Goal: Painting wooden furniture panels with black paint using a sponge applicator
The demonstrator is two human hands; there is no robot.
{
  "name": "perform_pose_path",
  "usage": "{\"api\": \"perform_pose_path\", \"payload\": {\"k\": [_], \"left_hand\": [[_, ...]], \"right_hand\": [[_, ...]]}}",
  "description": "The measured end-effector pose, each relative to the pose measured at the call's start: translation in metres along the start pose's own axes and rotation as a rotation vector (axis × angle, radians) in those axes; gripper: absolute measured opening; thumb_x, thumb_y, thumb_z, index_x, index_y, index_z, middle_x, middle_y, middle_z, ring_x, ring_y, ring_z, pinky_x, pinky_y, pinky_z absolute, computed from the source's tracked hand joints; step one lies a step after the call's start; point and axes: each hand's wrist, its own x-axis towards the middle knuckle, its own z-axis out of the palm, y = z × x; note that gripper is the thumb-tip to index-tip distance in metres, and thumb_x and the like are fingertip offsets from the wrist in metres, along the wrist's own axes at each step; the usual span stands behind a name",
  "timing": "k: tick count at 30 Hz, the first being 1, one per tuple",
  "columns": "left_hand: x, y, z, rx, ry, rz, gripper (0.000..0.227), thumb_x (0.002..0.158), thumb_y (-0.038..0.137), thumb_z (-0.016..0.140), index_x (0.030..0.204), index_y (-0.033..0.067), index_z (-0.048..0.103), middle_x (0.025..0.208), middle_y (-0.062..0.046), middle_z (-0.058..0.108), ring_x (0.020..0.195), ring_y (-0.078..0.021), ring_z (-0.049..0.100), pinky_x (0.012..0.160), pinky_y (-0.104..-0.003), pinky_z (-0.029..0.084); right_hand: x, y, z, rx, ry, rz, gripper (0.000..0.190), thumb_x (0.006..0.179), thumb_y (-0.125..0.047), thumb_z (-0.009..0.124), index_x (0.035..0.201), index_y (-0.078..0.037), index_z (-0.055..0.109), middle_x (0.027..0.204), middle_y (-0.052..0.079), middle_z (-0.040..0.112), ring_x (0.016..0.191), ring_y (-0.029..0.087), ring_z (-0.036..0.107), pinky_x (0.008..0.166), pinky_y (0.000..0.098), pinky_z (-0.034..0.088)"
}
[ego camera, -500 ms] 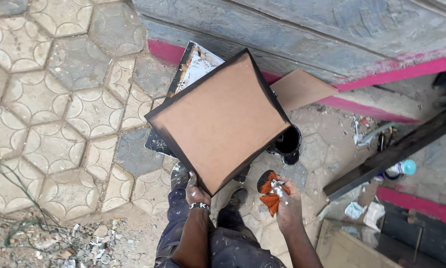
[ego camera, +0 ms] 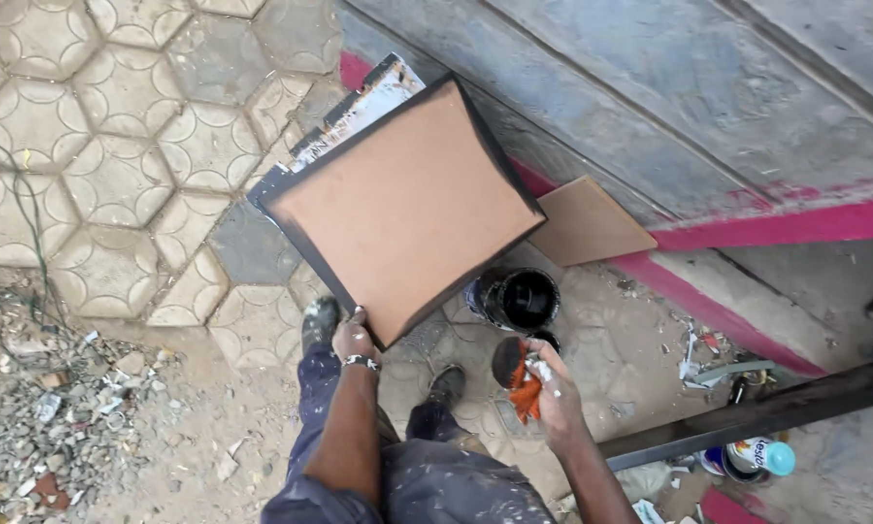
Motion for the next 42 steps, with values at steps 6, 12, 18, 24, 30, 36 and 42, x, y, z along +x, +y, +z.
{"api": "perform_pose_path", "payload": {"k": [6,12,18,24,30,36,42], "left_hand": [[-0.077,0.035,-0.047,-0.155,-0.065,-0.11,0.04,0.094,0.043,0.077,0.114,0.0109,0.091,0.108,-0.018,0.091,0.103,-0.0375,0.083,0.092,-0.051,0.056],[-0.109,0.036,0.003,-0.47,-0.495,-0.129,0.028,0.11,0.022,0.082,0.128,0.0036,0.092,0.104,-0.015,0.091,0.089,-0.0229,0.083,0.088,-0.038,0.065],[-0.138,-0.012,0.091,-0.334,-0.608,-0.277,0.031,0.104,0.015,0.082,0.132,0.0066,0.092,0.066,-0.015,0.08,0.06,-0.0201,0.073,0.051,-0.028,0.048],[-0.122,0.017,0.207,0.009,-0.619,-0.217,0.052,0.101,0.025,0.076,0.15,0.0349,0.088,0.098,-0.011,0.089,0.106,-0.0253,0.086,0.097,-0.046,0.068],[-0.109,0.029,0.338,-0.152,-0.587,-0.204,0.033,0.102,0.029,0.08,0.129,0.0133,0.092,0.126,-0.017,0.091,0.131,-0.0428,0.083,0.11,-0.058,0.066],[-0.104,0.031,0.402,-0.372,-0.521,-0.277,0.034,0.108,0.024,0.076,0.133,0.0048,0.089,0.138,-0.024,0.085,0.124,-0.0364,0.084,0.11,-0.053,0.065],[-0.103,0.025,0.414,-0.356,-0.504,-0.346,0.038,0.108,0.028,0.079,0.14,0.0104,0.089,0.132,-0.016,0.089,0.123,-0.0312,0.087,0.109,-0.048,0.068]], "right_hand": [[-0.029,-0.002,-0.101,0.024,0.036,0.1,0.052,0.109,-0.022,0.073,0.159,-0.008,0.066,0.105,0.017,0.072,0.069,0.029,0.069,0.047,0.0475,0.057],[0.057,0.08,-0.165,0.034,0.287,-0.036,0.022,0.108,-0.009,0.081,0.127,-0.002,0.073,0.087,0.023,0.069,0.054,0.036,0.071,0.027,0.0452,0.055],[0.211,0.134,-0.174,-0.538,0.418,0.198,0.044,0.103,-0.018,0.092,0.147,-0.02,0.088,0.125,0.018,0.089,0.115,0.041,0.087,0.089,0.0483,0.072],[0.462,0.254,-0.24,-1.074,0.315,0.094,0.045,0.098,-0.037,0.089,0.142,-0.032,0.089,0.129,0.006,0.09,0.133,0.039,0.081,0.115,0.0525,0.064],[0.581,0.323,-0.269,-1.243,0.2,-0.105,0.026,0.097,-0.032,0.083,0.12,-0.027,0.095,0.104,0.014,0.09,0.112,0.05,0.084,0.096,0.0617,0.068],[0.628,0.345,-0.268,-1.272,0.154,0.123,0.04,0.106,-0.036,0.082,0.138,-0.013,0.09,0.111,0.019,0.088,0.103,0.041,0.087,0.083,0.0538,0.072],[0.57,0.217,-0.132,-1.73,-0.054,0.727,0.065,0.124,-0.034,0.071,0.179,-0.004,0.058,0.177,0.021,0.061,0.168,0.028,0.05,0.139,0.0286,0.037]]}}
